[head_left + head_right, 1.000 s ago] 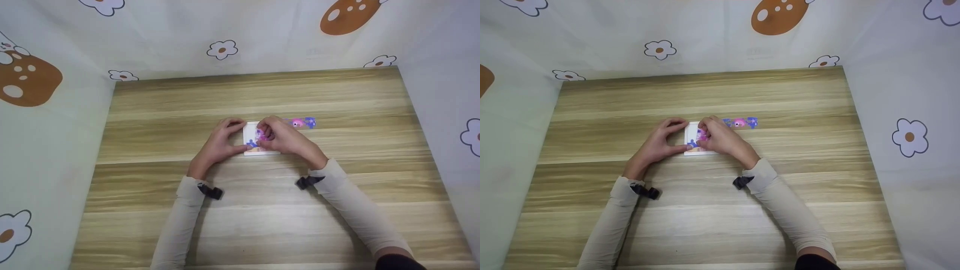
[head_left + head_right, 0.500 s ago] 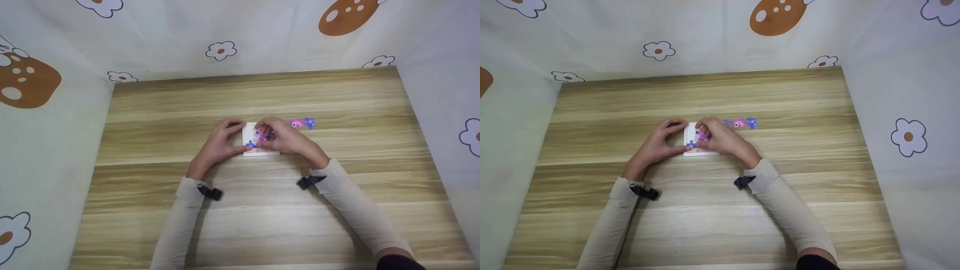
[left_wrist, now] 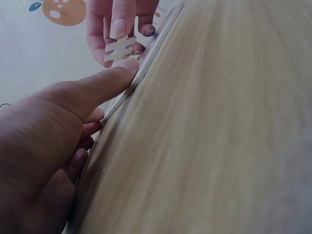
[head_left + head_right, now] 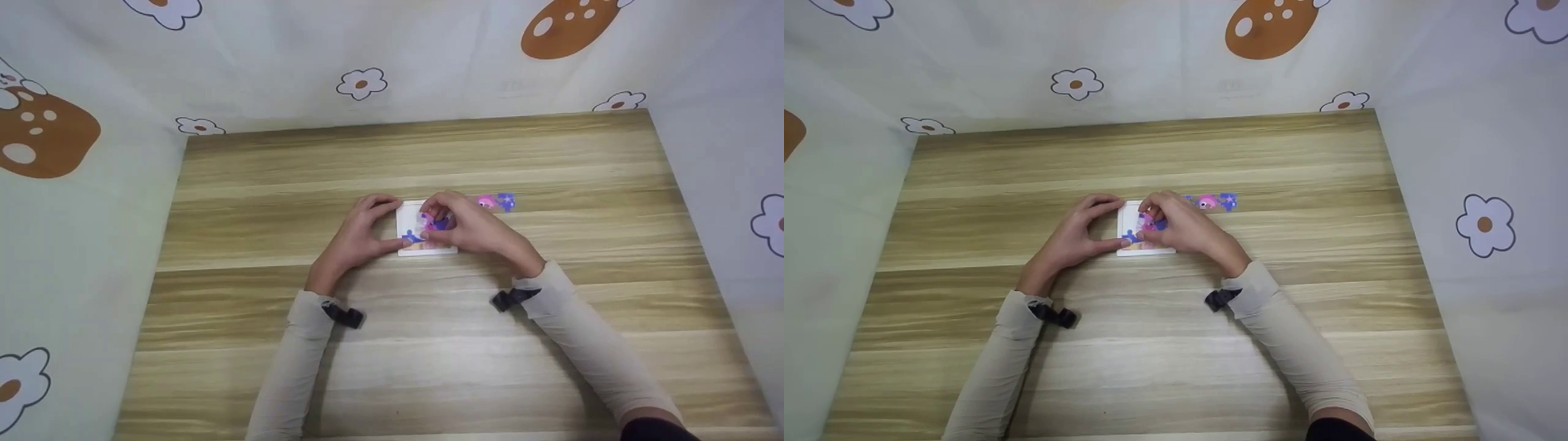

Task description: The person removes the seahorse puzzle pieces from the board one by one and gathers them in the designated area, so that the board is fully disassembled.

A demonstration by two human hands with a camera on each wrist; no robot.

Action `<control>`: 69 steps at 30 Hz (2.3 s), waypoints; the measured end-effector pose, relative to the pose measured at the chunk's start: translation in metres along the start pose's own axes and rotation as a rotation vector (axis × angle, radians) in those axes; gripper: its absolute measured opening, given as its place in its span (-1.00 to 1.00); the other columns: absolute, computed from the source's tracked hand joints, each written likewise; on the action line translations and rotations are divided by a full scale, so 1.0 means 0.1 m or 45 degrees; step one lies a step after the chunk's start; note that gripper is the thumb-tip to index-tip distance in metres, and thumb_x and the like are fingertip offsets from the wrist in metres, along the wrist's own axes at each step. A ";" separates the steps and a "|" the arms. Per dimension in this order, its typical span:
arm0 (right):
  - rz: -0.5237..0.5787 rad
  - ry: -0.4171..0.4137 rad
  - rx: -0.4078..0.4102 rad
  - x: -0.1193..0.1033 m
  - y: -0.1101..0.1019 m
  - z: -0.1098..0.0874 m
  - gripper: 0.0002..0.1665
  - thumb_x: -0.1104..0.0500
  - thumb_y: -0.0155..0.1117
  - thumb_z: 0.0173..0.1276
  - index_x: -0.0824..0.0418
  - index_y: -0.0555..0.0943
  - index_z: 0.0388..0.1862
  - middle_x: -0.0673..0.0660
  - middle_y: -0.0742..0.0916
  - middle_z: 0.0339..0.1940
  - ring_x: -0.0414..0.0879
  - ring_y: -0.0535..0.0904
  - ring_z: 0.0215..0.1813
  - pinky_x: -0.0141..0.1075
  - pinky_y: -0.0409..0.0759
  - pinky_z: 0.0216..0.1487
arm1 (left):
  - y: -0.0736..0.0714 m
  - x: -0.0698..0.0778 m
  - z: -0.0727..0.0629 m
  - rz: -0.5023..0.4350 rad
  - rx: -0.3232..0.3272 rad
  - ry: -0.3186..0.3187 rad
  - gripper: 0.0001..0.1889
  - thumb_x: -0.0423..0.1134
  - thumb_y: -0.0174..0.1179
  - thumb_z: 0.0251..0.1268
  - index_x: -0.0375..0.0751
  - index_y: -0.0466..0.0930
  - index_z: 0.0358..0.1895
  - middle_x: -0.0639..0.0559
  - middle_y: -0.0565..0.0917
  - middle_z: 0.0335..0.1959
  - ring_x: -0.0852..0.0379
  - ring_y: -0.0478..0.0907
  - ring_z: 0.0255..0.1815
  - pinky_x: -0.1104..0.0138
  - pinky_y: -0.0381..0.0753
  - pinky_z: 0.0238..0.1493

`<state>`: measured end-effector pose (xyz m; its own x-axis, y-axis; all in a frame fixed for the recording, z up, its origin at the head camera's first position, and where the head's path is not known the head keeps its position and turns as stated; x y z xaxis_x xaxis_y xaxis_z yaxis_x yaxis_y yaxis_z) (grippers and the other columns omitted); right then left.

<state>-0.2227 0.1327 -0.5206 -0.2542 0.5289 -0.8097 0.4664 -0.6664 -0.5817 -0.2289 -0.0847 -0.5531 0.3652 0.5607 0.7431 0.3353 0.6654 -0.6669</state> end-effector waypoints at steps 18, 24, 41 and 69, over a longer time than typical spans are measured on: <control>0.034 -0.078 0.115 0.10 -0.27 -0.24 -0.44 0.19 0.60 0.39 0.23 0.64 0.32 0.15 0.72 0.15 0.05 0.72 0.10 -0.06 0.78 0.12 | 0.00 -0.01 -0.02 -0.012 -0.017 -0.037 -0.11 0.21 0.61 0.17 -0.07 0.56 0.53 0.05 0.50 0.52 0.00 0.32 0.62 0.02 0.31 0.68; 0.015 -0.071 0.123 0.15 -0.35 -0.32 -0.46 0.18 0.60 0.39 0.22 0.66 0.31 0.15 0.72 0.12 0.04 0.70 0.08 -0.05 0.78 0.08 | 0.00 0.00 -0.02 -0.004 -0.016 -0.045 -0.11 0.21 0.62 0.16 -0.08 0.56 0.53 0.05 0.51 0.51 0.01 0.34 0.61 0.05 0.31 0.69; -0.066 -0.003 0.149 0.38 -0.54 -0.50 -0.47 0.23 0.64 0.32 0.16 0.74 0.26 0.16 0.71 0.12 0.03 0.66 0.15 -0.04 0.71 0.25 | 0.00 -0.01 -0.03 0.000 -0.005 -0.002 -0.13 0.18 0.61 0.19 -0.07 0.56 0.53 0.02 0.53 0.50 -0.03 0.37 0.58 -0.01 0.36 0.63; -0.152 0.142 0.036 0.55 -0.60 -0.62 -0.52 0.19 0.63 0.34 0.14 0.74 0.22 0.19 0.64 0.15 0.08 0.56 0.19 0.03 0.56 0.32 | -0.01 -0.01 -0.03 -0.002 0.013 0.022 -0.15 0.18 0.61 0.19 -0.07 0.58 0.52 0.05 0.54 0.49 0.00 0.37 0.57 0.04 0.37 0.63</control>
<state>-0.2124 0.2345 -0.5254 -0.2101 0.6590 -0.7222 0.4143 -0.6091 -0.6763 -0.2264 -0.0873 -0.5535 0.3797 0.5511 0.7431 0.3269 0.6715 -0.6650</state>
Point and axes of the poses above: each hand's wrist, its own z-axis towards the middle knuckle, its own y-axis out of the palm, x = y × z, the point moved 6 cm from there along z, towards the middle knuckle
